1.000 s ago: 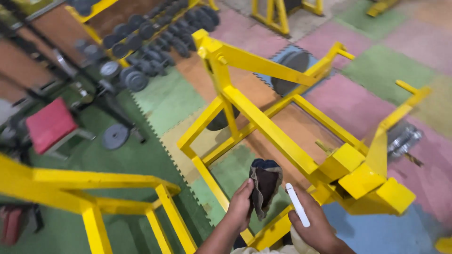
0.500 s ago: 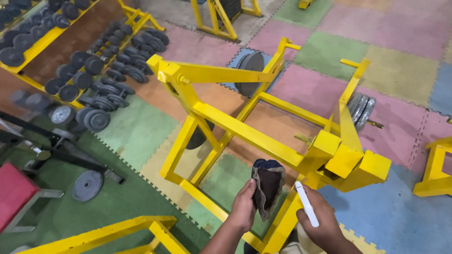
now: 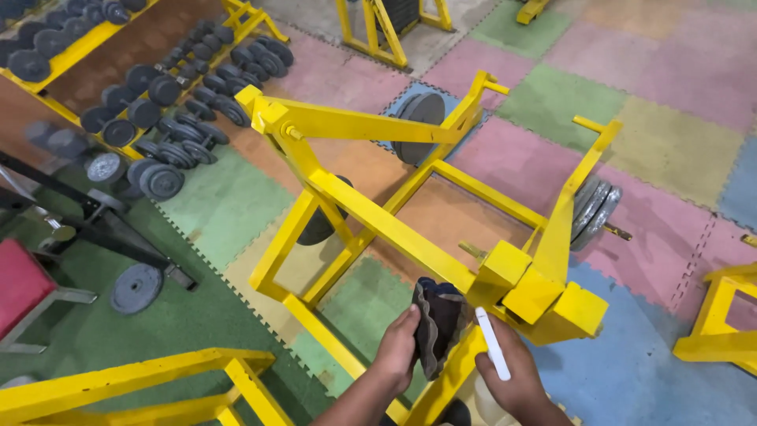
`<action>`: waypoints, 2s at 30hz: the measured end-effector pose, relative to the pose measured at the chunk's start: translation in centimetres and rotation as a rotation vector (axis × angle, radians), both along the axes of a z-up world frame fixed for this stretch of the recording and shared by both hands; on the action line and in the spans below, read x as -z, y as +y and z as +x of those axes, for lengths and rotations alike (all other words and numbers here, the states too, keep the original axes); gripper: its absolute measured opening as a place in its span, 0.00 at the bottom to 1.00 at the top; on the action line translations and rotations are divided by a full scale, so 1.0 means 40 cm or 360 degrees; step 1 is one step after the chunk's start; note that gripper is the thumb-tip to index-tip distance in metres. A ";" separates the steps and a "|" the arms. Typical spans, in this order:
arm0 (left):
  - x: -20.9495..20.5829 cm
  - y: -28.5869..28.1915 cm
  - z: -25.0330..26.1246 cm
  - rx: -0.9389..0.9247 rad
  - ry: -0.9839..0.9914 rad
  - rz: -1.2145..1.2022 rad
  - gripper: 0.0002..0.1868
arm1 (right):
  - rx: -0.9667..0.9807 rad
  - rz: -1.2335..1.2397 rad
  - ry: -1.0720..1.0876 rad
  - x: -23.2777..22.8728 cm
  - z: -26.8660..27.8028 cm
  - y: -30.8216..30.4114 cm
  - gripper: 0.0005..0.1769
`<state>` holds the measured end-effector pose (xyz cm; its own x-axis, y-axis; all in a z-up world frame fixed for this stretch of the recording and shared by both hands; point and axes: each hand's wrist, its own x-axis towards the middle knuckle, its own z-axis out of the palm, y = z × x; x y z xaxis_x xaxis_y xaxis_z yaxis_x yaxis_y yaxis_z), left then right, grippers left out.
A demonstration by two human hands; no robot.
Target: Wiping down and cleaning yellow weight training machines using a spray bottle and a cloth.
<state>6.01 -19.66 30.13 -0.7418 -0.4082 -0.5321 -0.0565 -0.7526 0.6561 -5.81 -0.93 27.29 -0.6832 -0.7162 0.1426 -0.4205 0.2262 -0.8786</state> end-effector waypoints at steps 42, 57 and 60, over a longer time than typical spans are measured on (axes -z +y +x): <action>0.296 -0.259 -0.271 0.1738 0.0234 -0.2789 0.30 | 0.0760 0.0412 0.0169 0.024 0.230 -0.262 0.40; 0.293 -0.684 -0.275 0.1371 -0.0480 -0.3094 0.29 | 0.0743 0.0630 0.0175 0.059 0.205 -0.299 0.40; 0.321 -0.709 -0.268 0.1089 -0.0386 -0.3057 0.29 | 0.0774 0.0570 0.0155 0.068 0.201 -0.301 0.38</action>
